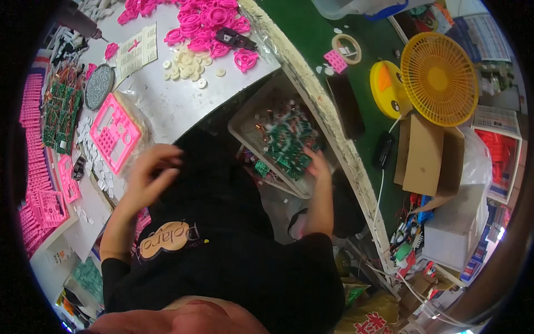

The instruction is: Assembling the internal electronic circuit boards and wiring into a pink plastic toy frame using an electric screwdriver.

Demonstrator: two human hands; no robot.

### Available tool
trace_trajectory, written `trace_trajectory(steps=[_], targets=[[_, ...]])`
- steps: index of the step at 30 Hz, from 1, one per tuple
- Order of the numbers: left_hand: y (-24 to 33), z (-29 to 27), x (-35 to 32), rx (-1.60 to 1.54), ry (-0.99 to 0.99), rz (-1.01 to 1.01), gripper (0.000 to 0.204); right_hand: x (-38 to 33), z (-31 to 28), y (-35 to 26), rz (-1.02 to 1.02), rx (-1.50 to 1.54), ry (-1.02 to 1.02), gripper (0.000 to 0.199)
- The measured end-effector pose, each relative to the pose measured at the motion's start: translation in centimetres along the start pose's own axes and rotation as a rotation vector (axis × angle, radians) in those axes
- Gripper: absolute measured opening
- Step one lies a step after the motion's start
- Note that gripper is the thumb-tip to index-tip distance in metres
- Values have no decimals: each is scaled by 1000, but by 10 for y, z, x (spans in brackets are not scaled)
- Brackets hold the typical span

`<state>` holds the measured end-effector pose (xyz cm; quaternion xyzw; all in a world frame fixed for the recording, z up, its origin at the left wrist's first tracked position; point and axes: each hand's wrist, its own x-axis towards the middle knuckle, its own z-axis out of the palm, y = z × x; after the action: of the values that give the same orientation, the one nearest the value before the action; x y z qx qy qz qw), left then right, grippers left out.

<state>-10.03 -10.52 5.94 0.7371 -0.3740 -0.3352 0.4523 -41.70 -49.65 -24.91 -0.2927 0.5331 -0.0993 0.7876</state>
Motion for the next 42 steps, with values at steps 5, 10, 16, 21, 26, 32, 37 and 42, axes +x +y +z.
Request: trace_trajectory(steps=[5, 10, 16, 21, 26, 32, 37, 42], targets=[[-84, 121, 120, -173, -120, -153, 64, -5, 40, -1, 57, -54, -411, 65], [-82, 153, 152, -772, -297, -500, 67, -80, 85, -14, -23, -160, -706, 74], [-44, 133, 112, -913, -260, -431, 55, -138, 139, -22, -221, -108, -584, 68], [-15, 96, 77, -980, -49, -450, 56, -190, 197, -34, -180, -93, -572, 68], [8, 64, 48, -597, 32, -185, 59, -205, 209, -40, -125, -165, -661, 72], [11, -47, 35, -533, -59, -108, 54, -201, 297, -32, -204, -262, -974, 57], [40, -185, -15, -114, 114, -237, 60, -193, 452, -15, 126, -260, -1198, 60], [-7, -283, -51, -141, 331, -237, 63, -218, 607, 31, 15, -338, -1270, 47]])
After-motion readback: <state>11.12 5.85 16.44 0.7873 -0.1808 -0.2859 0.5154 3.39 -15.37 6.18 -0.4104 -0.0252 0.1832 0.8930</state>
